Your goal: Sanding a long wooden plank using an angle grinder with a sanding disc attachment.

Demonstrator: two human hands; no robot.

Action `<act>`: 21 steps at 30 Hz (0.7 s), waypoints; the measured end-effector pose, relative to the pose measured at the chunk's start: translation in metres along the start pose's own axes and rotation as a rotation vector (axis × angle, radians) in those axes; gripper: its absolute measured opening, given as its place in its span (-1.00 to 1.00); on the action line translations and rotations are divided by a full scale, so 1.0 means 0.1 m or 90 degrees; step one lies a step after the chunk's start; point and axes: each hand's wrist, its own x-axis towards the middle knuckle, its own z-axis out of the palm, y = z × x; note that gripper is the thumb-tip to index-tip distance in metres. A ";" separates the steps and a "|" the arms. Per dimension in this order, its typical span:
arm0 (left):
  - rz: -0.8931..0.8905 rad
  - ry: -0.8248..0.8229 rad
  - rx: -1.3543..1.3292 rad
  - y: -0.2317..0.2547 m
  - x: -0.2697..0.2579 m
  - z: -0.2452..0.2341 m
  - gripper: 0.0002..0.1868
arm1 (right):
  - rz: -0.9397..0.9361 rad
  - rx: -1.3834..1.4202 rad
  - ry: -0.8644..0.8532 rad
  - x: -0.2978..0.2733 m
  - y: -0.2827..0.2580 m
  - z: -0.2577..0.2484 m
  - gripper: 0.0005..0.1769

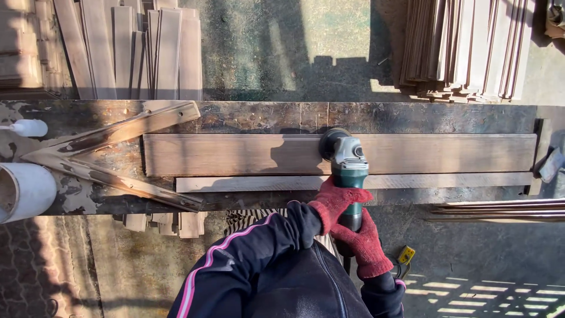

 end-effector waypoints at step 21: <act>0.070 0.122 -0.118 -0.12 -0.32 -1.24 -0.27 | -0.093 -0.130 -0.013 -0.28 -0.36 1.46 -0.28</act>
